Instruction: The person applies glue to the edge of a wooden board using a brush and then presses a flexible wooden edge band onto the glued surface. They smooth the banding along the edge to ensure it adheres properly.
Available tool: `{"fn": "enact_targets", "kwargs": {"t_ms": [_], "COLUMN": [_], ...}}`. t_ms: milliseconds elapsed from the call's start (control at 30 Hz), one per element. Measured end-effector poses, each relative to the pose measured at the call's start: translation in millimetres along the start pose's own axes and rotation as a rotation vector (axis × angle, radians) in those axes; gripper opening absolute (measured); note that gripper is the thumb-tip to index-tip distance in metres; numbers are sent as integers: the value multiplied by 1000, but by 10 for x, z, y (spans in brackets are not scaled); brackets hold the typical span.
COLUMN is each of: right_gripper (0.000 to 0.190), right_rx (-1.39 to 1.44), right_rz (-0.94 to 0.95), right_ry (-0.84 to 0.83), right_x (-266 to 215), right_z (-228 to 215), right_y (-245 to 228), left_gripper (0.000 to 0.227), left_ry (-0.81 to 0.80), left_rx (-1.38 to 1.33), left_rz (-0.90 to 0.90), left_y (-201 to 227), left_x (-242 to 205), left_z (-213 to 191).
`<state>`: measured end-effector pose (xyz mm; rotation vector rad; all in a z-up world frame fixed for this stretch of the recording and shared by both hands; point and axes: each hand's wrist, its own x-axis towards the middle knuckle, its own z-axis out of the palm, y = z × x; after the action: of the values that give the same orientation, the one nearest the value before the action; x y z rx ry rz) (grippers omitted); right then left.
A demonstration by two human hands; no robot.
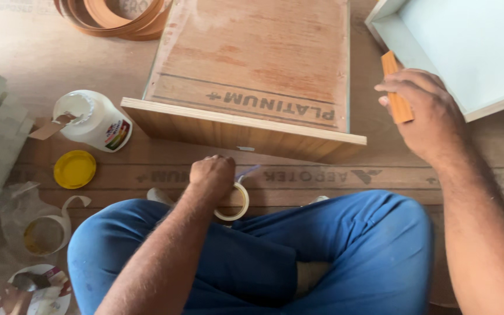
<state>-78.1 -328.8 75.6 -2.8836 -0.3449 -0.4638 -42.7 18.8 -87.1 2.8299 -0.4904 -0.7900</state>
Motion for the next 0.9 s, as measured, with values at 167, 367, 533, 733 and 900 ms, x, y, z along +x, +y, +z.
{"fn": "enact_targets", "kwargs": {"t_ms": [167, 367, 533, 733, 900], "right_gripper": [27, 48, 53, 69, 61], "right_rx": [10, -191, 61, 114, 446], "right_rz": [120, 113, 509, 473, 628], "right_ry": [-100, -417, -769, -546, -361], "right_x": [-407, -1089, -1460, -1105, -696], "right_z": [248, 836, 1056, 940, 1116], "right_y": [518, 1209, 1405, 1195, 415], "left_gripper": [24, 25, 15, 23, 35], "left_ry": [57, 134, 810, 1109, 692], "left_rx": [17, -138, -280, 169, -704], "left_rz": [-36, -106, -190, -310, -659], "left_y": [-111, -66, -776, -2060, -2240], "left_x": [60, -443, -1121, -1164, -808], "left_z": [118, -453, -912, -1051, -1088]}}
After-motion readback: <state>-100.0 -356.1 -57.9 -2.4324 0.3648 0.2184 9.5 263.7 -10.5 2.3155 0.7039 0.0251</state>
